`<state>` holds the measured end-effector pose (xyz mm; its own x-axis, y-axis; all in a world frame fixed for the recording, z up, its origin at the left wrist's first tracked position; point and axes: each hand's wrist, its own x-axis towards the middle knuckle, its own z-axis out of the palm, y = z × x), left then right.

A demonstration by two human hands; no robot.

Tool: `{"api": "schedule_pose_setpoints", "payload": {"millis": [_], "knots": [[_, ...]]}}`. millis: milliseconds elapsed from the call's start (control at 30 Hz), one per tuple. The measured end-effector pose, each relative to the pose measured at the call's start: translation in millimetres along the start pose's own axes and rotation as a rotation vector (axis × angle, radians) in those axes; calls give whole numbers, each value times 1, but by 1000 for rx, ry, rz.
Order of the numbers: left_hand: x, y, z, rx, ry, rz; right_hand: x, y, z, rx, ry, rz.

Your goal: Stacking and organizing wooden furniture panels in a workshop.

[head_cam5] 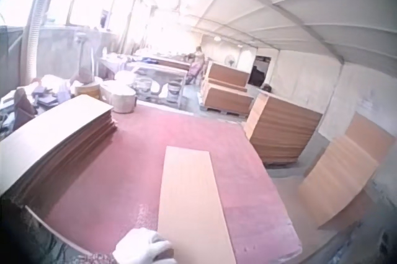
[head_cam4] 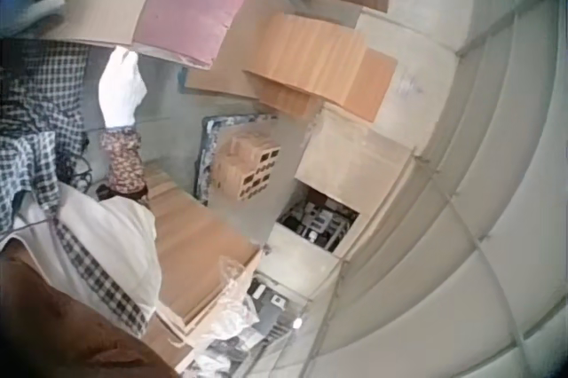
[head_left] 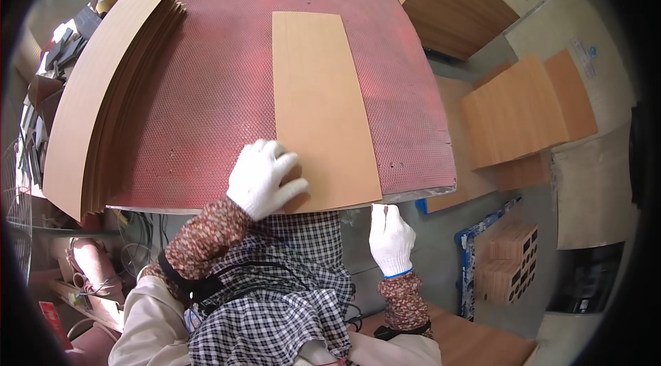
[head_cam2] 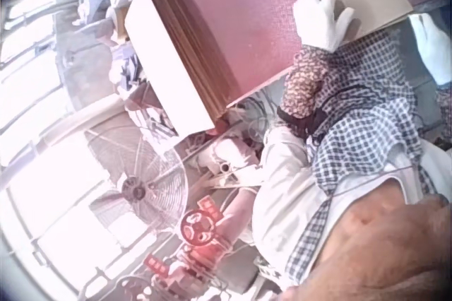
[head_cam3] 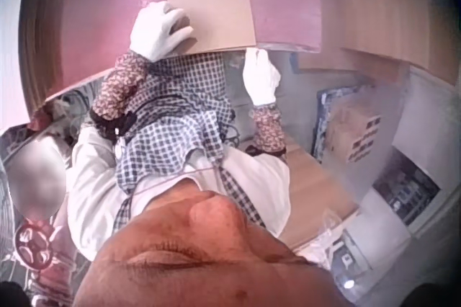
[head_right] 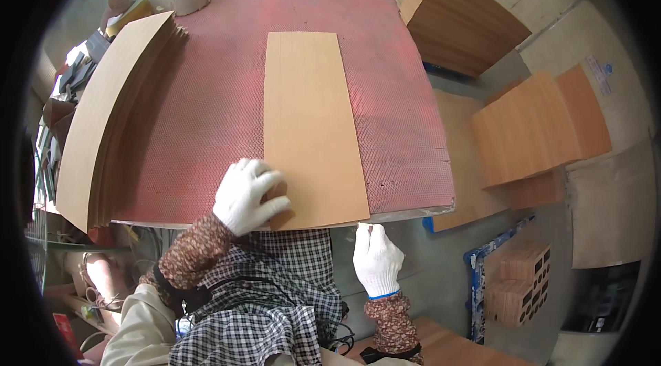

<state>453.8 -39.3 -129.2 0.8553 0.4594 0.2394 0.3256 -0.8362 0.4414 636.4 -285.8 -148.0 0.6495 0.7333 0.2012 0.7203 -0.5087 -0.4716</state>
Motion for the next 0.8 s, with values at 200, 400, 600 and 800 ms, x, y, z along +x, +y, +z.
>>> {"api": "schedule_pose_setpoints", "payload": {"millis": [200,400,600,800], "knots": [[64,-41,0,20,181,-29,15,-6,6,-238,38,-201],[98,-77,16,102,175,-110,18,-14,13,-346,-27,-196],[100,-96,1,154,228,-43,31,-41,4,-413,-80,-240],[117,-100,-15,95,184,-69,137,-55,36,-477,-178,-301]]}}
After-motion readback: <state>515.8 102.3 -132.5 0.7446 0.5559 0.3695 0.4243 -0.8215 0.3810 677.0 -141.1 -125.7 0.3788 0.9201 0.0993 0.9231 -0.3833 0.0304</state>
